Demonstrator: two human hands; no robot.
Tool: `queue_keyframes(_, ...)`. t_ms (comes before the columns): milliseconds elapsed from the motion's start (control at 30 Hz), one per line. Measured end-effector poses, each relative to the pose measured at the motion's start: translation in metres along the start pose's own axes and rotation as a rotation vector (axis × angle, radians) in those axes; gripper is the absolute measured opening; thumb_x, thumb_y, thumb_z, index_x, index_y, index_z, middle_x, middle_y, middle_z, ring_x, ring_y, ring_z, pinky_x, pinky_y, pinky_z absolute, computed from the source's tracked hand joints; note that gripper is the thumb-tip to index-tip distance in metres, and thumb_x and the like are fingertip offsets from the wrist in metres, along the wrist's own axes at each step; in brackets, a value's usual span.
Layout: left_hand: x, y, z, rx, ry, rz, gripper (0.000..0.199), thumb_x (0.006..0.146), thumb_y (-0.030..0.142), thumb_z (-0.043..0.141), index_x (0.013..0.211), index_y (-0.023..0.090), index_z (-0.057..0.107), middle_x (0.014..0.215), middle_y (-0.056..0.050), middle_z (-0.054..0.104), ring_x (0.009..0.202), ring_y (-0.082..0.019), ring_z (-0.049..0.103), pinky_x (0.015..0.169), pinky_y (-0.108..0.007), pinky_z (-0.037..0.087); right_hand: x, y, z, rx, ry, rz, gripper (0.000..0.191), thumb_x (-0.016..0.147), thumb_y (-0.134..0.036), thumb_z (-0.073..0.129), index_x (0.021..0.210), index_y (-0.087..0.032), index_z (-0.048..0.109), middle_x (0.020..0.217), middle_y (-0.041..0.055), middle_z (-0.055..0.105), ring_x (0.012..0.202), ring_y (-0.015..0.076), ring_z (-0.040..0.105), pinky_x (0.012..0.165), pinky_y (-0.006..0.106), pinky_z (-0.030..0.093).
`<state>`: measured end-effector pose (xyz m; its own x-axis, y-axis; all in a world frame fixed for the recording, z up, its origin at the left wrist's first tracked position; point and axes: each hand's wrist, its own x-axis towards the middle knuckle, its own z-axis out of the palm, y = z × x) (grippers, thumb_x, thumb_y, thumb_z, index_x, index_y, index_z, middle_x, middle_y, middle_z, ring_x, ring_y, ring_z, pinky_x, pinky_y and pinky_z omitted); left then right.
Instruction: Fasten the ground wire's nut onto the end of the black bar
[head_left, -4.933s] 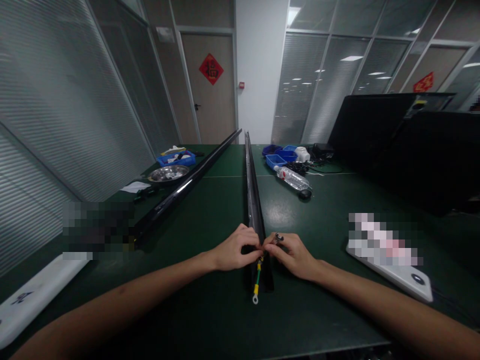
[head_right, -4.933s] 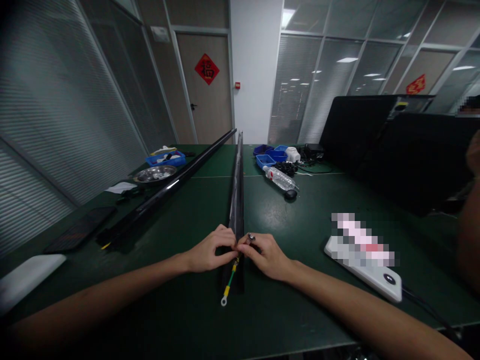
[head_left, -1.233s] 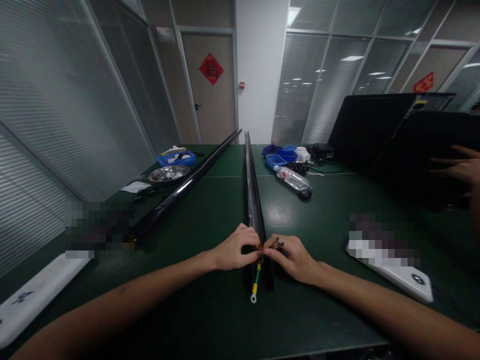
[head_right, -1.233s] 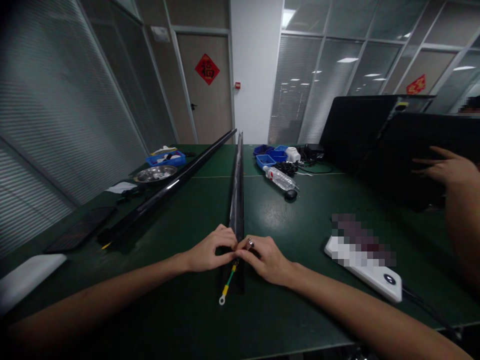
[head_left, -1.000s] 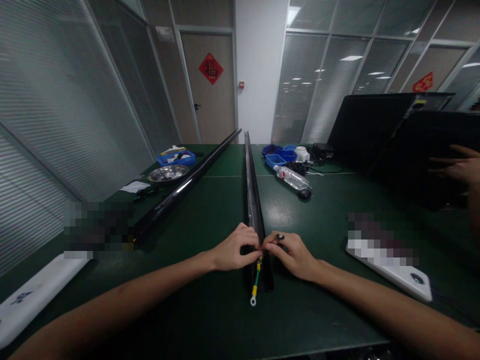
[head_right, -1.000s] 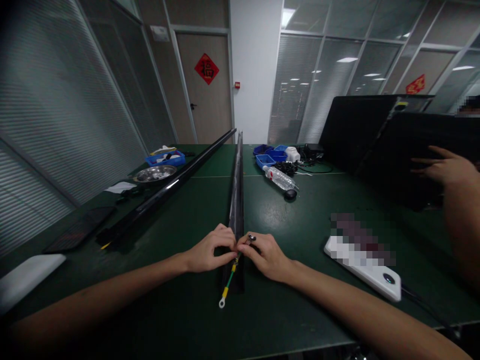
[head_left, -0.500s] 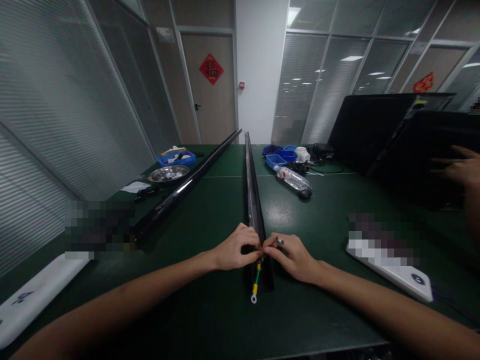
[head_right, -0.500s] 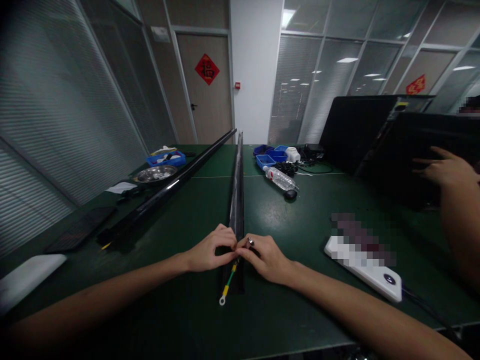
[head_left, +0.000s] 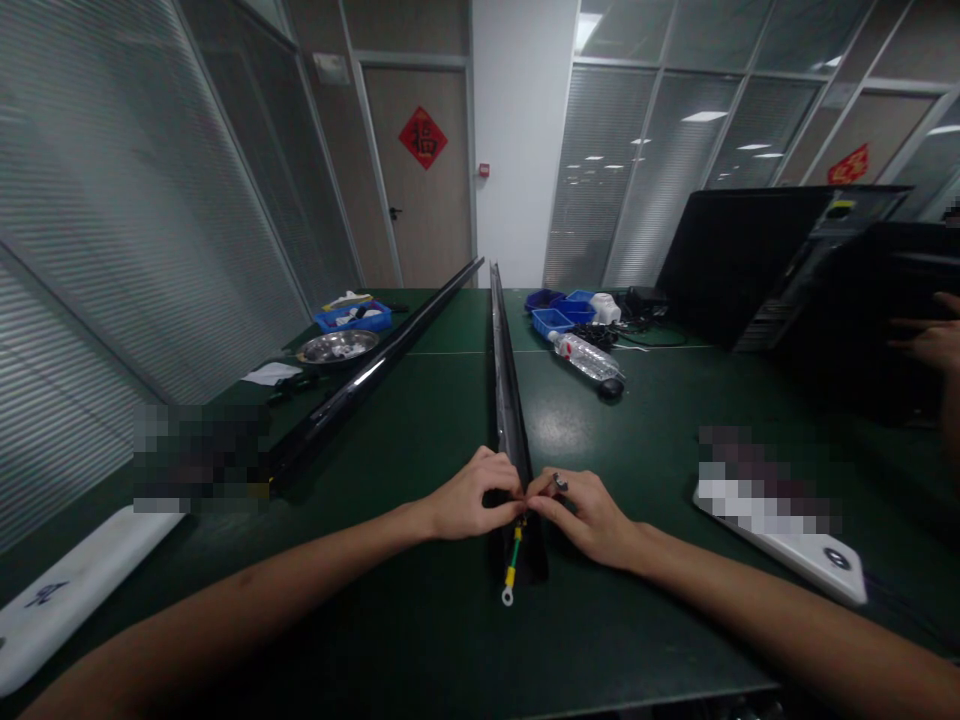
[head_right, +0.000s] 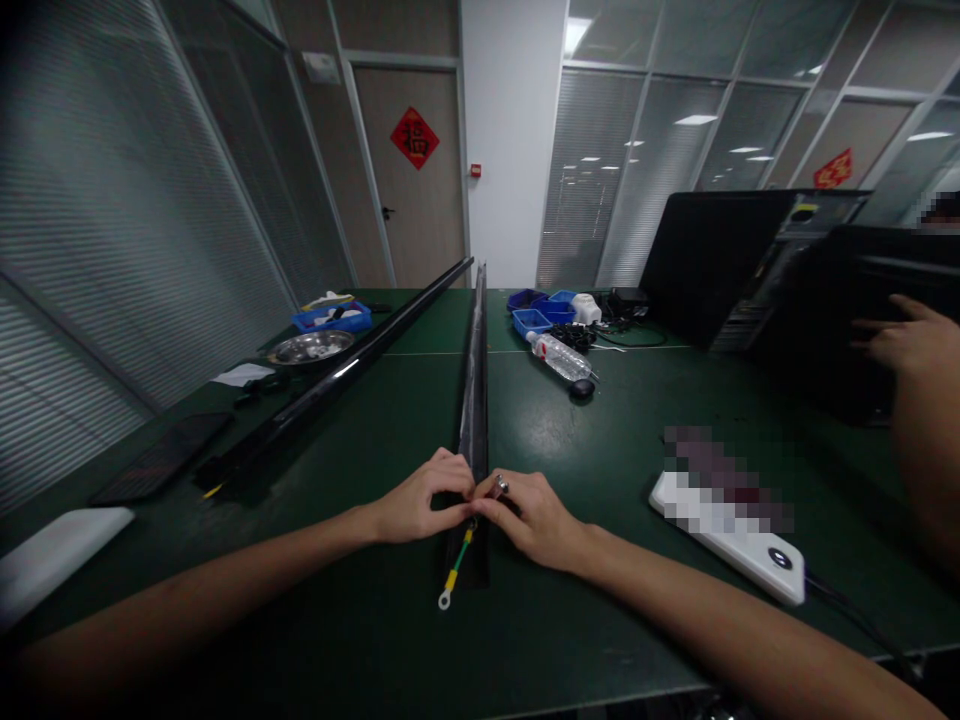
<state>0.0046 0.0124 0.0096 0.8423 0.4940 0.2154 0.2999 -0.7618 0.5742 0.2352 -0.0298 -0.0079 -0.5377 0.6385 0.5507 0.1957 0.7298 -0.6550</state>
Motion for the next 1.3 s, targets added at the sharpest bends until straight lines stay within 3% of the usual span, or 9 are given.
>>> queue_keyframes(300,-0.001,0.0,0.002,0.027,0.047,0.031,0.021,0.099,0.031,0.058,0.083,0.018,0.064,0.089,-0.002,0.068,0.093,-0.019,0.058,0.094,-0.036,0.033,0.004,0.005,-0.004,-0.027,0.018,0.001,0.019,0.107,-0.027,0.054,0.099,-0.017,0.068,0.088,0.0043,0.07,0.078,0.0168,0.068,0.076,0.028,0.053)
queue_keyframes(700,0.0,-0.002,0.001,0.017,0.008,0.015,0.019,0.099,0.03,0.059,0.086,0.018,0.065,0.089,0.0,0.067,0.094,-0.019,0.058,0.092,-0.035,0.033,0.001,-0.002,-0.002,-0.035,-0.022,-0.024,0.023,0.108,-0.032,0.053,0.098,-0.016,0.068,0.086,0.0045,0.069,0.073,0.0155,0.065,0.071,0.027,0.052)
queue_keyframes(933,0.0,0.001,0.002,0.03,0.052,0.042,0.022,0.099,0.03,0.058,0.081,0.018,0.063,0.087,-0.001,0.067,0.091,-0.019,0.058,0.092,-0.035,0.033,0.003,0.006,-0.004,-0.025,0.006,-0.009,0.023,0.108,-0.03,0.052,0.1,-0.017,0.069,0.088,0.0049,0.07,0.078,0.0171,0.068,0.075,0.029,0.053)
queue_keyframes(1300,-0.001,0.001,0.001,0.027,0.02,0.017,0.021,0.1,0.03,0.058,0.084,0.018,0.064,0.089,-0.001,0.067,0.093,-0.019,0.057,0.093,-0.035,0.033,0.0,0.006,0.0,-0.006,0.008,0.017,0.02,0.106,-0.031,0.056,0.099,-0.017,0.069,0.086,0.0035,0.069,0.074,0.0157,0.065,0.072,0.027,0.053)
